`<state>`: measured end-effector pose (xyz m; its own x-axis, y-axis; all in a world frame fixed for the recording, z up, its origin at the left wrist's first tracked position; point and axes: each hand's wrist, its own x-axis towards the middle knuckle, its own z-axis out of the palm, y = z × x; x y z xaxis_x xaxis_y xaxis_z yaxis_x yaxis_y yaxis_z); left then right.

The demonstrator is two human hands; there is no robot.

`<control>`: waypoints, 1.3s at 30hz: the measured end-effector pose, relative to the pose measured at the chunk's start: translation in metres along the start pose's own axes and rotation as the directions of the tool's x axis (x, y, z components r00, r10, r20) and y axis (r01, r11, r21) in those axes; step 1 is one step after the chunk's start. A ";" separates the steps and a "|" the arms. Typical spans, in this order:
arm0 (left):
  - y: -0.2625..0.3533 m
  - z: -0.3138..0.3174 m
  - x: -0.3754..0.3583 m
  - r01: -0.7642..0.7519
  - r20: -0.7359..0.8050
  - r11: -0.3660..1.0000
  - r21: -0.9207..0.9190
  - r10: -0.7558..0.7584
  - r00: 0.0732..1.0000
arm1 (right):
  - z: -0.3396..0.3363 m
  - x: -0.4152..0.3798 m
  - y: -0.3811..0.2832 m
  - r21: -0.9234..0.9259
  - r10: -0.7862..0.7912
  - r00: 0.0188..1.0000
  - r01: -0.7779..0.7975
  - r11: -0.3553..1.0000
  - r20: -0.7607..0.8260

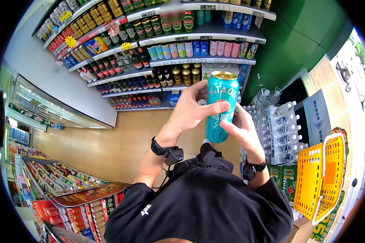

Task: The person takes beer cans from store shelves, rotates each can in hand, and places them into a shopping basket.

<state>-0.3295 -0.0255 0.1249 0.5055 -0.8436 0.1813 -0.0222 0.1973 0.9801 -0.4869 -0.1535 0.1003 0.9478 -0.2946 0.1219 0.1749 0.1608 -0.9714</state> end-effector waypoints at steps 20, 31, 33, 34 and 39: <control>-0.063 -0.089 0.166 -0.011 -0.193 0.999 0.047 0.020 0.981 | -0.066 0.205 0.039 -0.311 -0.008 1.000 0.001 0.950 -0.021; -0.092 -0.133 0.293 -0.162 -0.163 0.959 0.234 0.203 0.966 | -0.132 0.354 0.059 -0.649 -0.217 0.975 0.137 0.749 -0.044; -0.105 -0.143 0.313 -0.190 -0.187 0.932 0.310 0.255 0.948 | -0.139 0.377 0.060 -0.718 -0.299 0.954 0.184 0.671 -0.036; -0.108 -0.146 0.320 -0.215 -0.205 0.899 0.382 0.309 0.929 | -0.142 0.388 0.063 -0.716 -0.298 0.954 0.186 0.673 -0.033; -0.121 -0.160 0.348 -0.108 -0.316 0.878 0.467 0.280 0.907 | -0.167 0.450 0.101 -0.707 -0.366 0.930 0.240 0.665 -0.028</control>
<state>-0.0128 -0.2626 0.0559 0.7243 -0.5520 0.4131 -0.4771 0.0313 0.8783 -0.0877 -0.4275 0.0228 0.8102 -0.3597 0.4627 0.1550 -0.6300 -0.7610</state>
